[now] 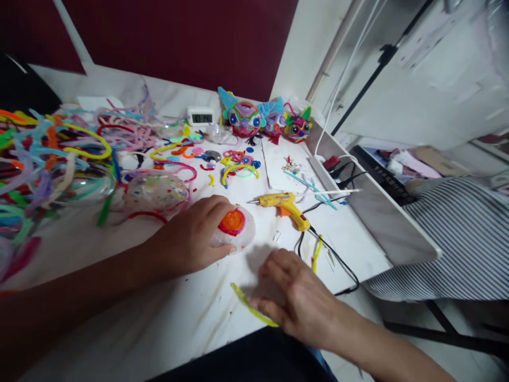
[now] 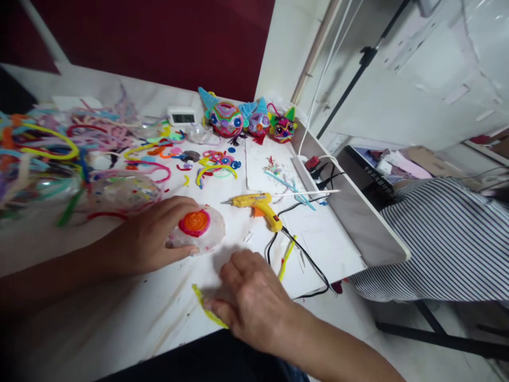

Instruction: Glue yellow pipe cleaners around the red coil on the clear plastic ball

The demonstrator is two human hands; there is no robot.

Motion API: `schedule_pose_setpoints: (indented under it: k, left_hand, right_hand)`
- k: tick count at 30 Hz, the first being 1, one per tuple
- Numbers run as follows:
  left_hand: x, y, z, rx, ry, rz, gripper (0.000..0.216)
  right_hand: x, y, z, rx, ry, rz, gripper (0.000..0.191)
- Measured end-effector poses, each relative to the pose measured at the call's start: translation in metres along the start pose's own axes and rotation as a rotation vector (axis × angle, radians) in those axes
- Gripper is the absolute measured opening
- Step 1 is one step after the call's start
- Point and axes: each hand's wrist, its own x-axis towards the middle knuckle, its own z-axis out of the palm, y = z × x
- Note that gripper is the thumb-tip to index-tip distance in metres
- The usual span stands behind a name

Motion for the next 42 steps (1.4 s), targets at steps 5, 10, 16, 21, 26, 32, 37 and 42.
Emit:
schedule_pose_setpoints:
  k: [5, 10, 16, 21, 26, 32, 37, 42]
  left_hand:
    - [0.0, 0.003, -0.002, 0.035, 0.026, 0.042, 0.044]
    - [0.0, 0.004, 0.0, 0.045, 0.043, 0.06, 0.044]
    - [-0.007, -0.001, 0.013, 0.045, 0.151, 0.097, 0.05]
    - [-0.011, -0.003, 0.021, 0.04, 0.216, 0.11, 0.056]
    - [-0.01, -0.005, 0.023, 0.016, 0.24, 0.101, 0.052]
    - [-0.01, -0.012, 0.024, -0.048, 0.188, 0.088, 0.063]
    - [-0.009, -0.016, 0.019, -0.114, 0.129, 0.07, 0.068]
    - [-0.008, -0.015, 0.011, -0.149, 0.053, 0.034, 0.066]
  right_hand:
    - [0.002, -0.009, 0.029, -0.089, 0.035, -0.076, 0.014]
    - [0.004, -0.005, 0.04, -0.142, 0.226, -0.271, 0.025]
    - [0.009, 0.0, 0.048, -0.07, 0.223, -0.532, 0.03]
    - [0.008, -0.004, 0.047, -0.011, 0.203, -0.467, 0.025]
    - [0.013, -0.002, 0.013, 0.073, 0.1, -0.341, 0.031]
    - [0.05, 0.027, -0.019, 0.352, 0.365, -0.063, 0.017]
    - [0.075, 0.05, -0.013, 0.407, 0.347, 0.063, 0.013]
    - [0.076, 0.054, 0.0, 0.347, 0.402, 0.06, 0.016]
